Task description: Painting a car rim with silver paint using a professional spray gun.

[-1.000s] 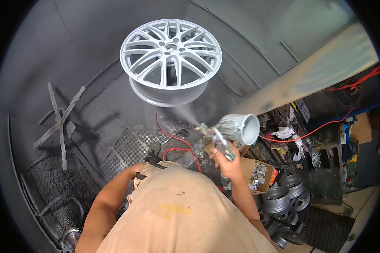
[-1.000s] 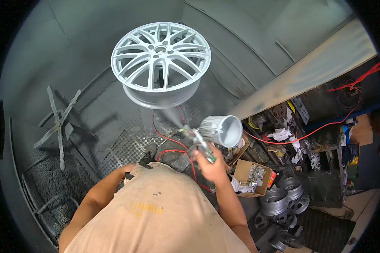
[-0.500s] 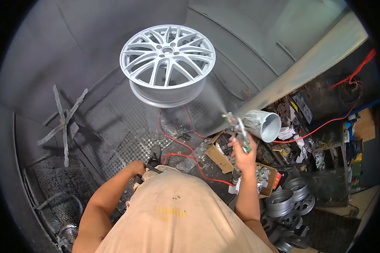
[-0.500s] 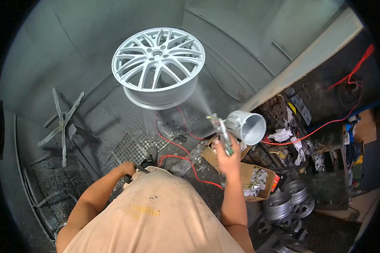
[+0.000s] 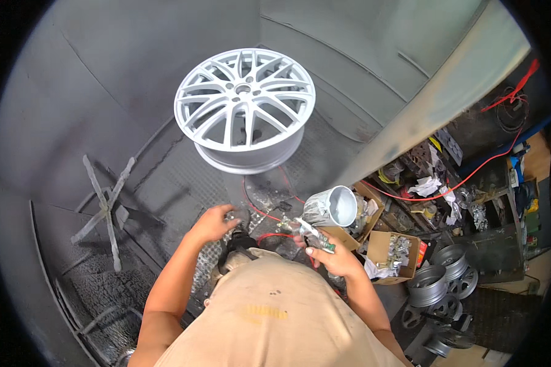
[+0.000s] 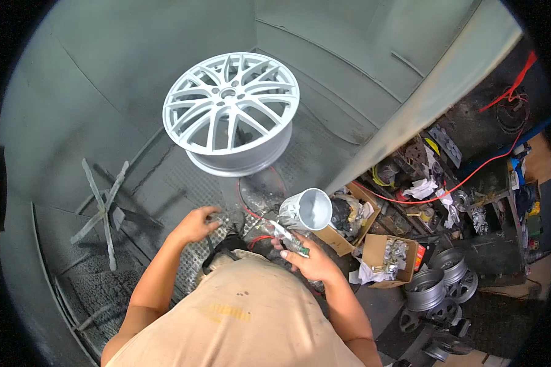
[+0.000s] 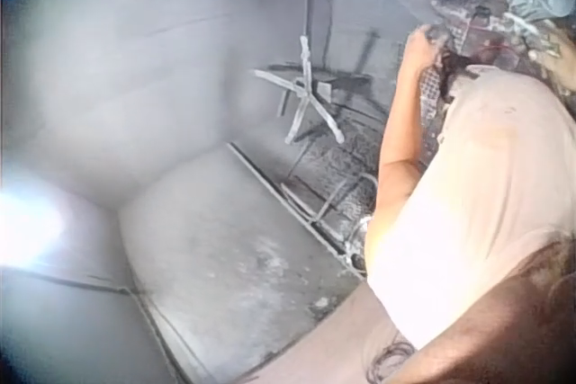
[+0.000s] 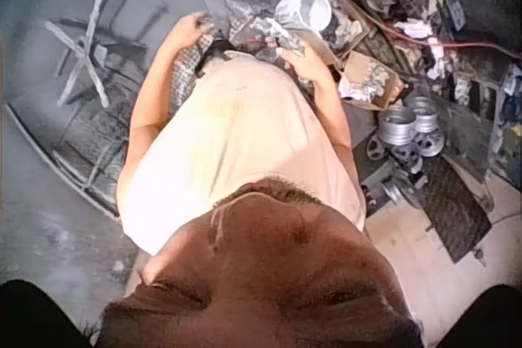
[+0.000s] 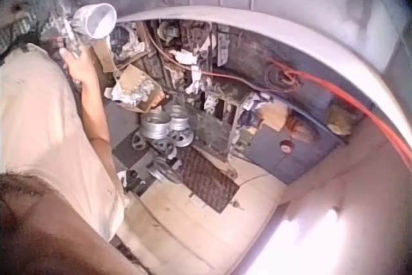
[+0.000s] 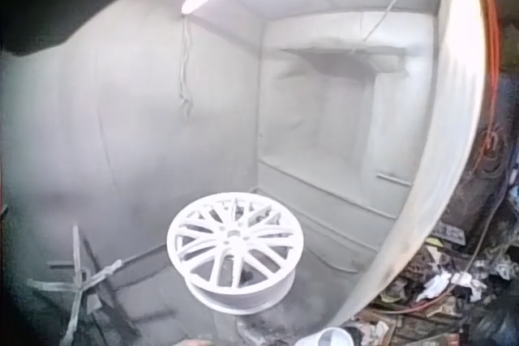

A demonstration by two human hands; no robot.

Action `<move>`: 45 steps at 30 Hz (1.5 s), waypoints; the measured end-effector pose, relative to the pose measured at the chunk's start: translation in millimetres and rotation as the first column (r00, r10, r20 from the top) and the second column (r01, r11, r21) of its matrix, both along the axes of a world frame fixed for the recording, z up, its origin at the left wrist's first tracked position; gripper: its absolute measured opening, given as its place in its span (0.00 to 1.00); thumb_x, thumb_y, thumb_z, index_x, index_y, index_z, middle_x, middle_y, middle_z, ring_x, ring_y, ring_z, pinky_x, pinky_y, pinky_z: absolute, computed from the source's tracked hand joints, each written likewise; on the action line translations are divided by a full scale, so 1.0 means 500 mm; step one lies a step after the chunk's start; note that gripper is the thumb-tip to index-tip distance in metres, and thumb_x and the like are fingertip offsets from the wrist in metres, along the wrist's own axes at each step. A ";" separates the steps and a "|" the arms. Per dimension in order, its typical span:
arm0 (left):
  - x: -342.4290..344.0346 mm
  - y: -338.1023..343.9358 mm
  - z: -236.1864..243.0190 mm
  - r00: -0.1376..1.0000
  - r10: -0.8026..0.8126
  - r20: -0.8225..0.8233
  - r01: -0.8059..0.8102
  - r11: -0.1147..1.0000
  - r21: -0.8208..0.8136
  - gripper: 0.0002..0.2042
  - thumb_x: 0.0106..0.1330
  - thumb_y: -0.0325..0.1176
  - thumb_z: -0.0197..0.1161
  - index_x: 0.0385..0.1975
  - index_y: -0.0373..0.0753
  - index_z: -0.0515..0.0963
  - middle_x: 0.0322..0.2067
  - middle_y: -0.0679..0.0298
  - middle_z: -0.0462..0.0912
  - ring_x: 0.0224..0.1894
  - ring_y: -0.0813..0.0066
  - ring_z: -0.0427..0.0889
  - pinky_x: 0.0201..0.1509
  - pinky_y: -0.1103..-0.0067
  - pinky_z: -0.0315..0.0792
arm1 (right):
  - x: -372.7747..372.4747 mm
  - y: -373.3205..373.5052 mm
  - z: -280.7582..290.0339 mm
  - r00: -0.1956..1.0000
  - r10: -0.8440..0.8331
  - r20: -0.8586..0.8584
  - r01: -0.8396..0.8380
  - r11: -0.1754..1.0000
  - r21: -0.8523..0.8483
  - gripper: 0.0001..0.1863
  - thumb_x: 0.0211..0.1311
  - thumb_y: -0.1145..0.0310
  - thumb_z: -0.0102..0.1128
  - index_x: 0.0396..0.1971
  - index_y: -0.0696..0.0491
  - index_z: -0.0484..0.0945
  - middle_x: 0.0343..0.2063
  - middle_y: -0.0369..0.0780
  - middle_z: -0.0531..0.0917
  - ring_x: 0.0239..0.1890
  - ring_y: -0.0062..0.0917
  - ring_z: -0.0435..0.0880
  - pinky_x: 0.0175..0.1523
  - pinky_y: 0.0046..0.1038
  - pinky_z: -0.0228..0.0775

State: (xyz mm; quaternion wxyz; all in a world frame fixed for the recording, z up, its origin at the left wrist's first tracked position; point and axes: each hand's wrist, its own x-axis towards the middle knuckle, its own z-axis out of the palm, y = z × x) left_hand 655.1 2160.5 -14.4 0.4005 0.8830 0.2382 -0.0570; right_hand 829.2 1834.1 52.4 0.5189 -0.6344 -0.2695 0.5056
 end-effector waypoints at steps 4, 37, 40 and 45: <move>0.063 0.100 0.029 0.983 -0.149 0.109 0.166 0.972 -0.167 0.23 0.69 0.41 0.67 0.61 0.36 0.78 0.56 0.46 0.82 0.56 0.52 0.85 0.60 0.65 0.78 | 0.004 0.094 0.063 0.997 0.074 0.020 -0.074 0.997 -0.018 0.25 0.73 0.63 0.61 0.66 0.52 0.72 0.52 0.32 0.83 0.52 0.17 0.81 0.35 0.21 0.75; 0.194 0.371 -0.351 0.722 0.521 -0.455 -0.422 -0.190 -0.886 0.16 0.76 0.43 0.52 0.57 0.44 0.75 0.52 0.62 0.80 0.53 0.63 0.79 0.58 0.63 0.74 | 0.162 0.471 0.499 0.807 -0.490 0.329 0.542 0.836 -0.086 0.17 0.67 0.69 0.66 0.52 0.59 0.80 0.42 0.39 0.87 0.42 0.23 0.88 0.27 0.22 0.76; 0.215 0.335 -0.327 0.667 0.584 -0.463 -0.443 -0.189 -0.876 0.19 0.79 0.48 0.51 0.62 0.48 0.74 0.57 0.65 0.79 0.57 0.65 0.77 0.60 0.63 0.72 | 0.159 0.443 0.487 0.835 -0.496 0.237 0.526 0.846 -0.084 0.17 0.67 0.69 0.66 0.53 0.59 0.80 0.41 0.38 0.88 0.41 0.22 0.88 0.26 0.20 0.75; 0.233 0.272 -0.319 0.628 0.612 -0.480 -0.414 -0.260 -0.872 0.12 0.76 0.44 0.51 0.47 0.45 0.76 0.52 0.63 0.80 0.54 0.62 0.76 0.63 0.64 0.69 | 0.173 0.403 0.463 0.846 -0.481 0.232 0.511 0.855 -0.089 0.13 0.68 0.66 0.66 0.47 0.58 0.83 0.36 0.36 0.88 0.34 0.19 0.87 0.24 0.20 0.73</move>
